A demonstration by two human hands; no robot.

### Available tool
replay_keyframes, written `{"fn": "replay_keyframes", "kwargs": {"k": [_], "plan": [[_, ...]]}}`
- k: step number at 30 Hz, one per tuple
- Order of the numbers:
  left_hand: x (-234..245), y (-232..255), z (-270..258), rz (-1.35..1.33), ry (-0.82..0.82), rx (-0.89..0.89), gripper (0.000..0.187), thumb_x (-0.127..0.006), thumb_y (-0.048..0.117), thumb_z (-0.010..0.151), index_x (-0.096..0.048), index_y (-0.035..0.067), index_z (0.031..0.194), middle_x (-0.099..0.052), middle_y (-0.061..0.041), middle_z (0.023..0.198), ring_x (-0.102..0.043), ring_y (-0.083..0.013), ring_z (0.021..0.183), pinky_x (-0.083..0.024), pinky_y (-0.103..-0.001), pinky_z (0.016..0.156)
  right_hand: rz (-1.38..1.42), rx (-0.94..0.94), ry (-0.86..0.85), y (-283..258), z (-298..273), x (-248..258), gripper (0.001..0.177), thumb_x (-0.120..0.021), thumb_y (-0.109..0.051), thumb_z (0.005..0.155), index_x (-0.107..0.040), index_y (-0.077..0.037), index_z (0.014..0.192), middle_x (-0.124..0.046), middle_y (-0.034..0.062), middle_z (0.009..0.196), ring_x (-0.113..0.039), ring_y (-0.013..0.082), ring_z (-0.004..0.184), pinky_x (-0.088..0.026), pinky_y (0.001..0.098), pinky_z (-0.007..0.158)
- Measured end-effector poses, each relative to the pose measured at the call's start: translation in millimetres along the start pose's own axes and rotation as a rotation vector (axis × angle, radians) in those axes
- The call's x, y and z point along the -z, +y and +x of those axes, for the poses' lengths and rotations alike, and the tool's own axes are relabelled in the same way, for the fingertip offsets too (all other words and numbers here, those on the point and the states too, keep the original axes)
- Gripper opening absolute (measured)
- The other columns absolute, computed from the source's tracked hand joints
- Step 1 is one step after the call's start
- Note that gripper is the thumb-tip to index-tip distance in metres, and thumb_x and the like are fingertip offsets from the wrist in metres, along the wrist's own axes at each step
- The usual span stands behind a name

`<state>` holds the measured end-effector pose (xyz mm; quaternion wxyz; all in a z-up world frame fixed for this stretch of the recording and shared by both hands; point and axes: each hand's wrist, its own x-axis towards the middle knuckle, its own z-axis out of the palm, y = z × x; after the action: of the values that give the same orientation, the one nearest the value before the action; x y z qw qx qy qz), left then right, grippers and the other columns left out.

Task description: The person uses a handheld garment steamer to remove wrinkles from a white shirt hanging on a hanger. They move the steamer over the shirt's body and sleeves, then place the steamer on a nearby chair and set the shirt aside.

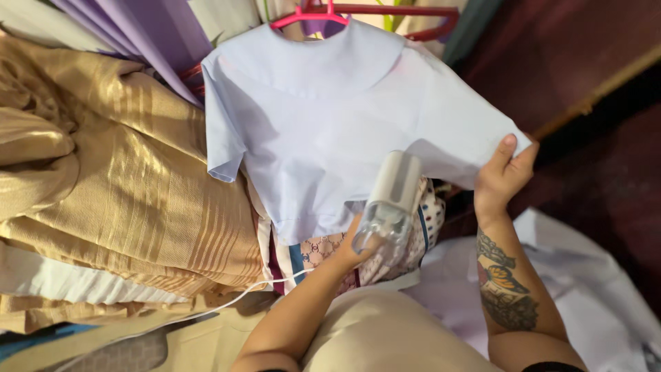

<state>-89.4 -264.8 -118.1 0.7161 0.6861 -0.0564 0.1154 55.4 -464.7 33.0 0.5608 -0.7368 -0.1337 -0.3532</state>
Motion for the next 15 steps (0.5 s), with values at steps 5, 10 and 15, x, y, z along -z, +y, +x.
{"fn": "replay_keyframes", "kwargs": {"k": [5, 10, 15], "plan": [[-59, -2, 6, -0.051, -0.205, -0.094, 0.025, -0.059, 0.017, 0.096, -0.063, 0.006, 0.118, -0.068, -0.008, 0.102, -0.066, -0.0192, 0.088, -0.057, -0.035, 0.074, -0.013, 0.115, -0.007, -50, -47, 31, 0.043, -0.041, -0.038, 0.121, -0.054, 0.003, 0.124, -0.066, 0.0084, 0.112, -0.061, 0.0129, 0.098, -0.051, 0.0277, 0.09], [-74, -31, -13, 0.245, -0.314, -0.023, 0.028, -0.059, 0.016, 0.097, -0.062, 0.009, 0.124, -0.067, -0.01, 0.111, -0.066, -0.0206, 0.095, -0.058, -0.036, 0.08, -0.025, 0.1, 0.013, -65, -65, 64, 0.047, -0.041, -0.04, 0.12, -0.056, 0.003, 0.124, -0.064, 0.0063, 0.109, -0.055, 0.0113, 0.098, -0.048, 0.027, 0.089], [-90, -47, -30, 0.258, -0.323, -0.235, 0.033, -0.058, 0.014, 0.098, -0.061, 0.011, 0.13, -0.065, -0.012, 0.121, -0.066, -0.0221, 0.102, -0.059, -0.037, 0.085, 0.146, -0.036, -0.043, -72, -67, 80, 0.05, -0.044, -0.047, 0.118, -0.057, 0.001, 0.123, -0.065, 0.0024, 0.112, -0.057, 0.0086, 0.099, -0.049, 0.0252, 0.09]]}}
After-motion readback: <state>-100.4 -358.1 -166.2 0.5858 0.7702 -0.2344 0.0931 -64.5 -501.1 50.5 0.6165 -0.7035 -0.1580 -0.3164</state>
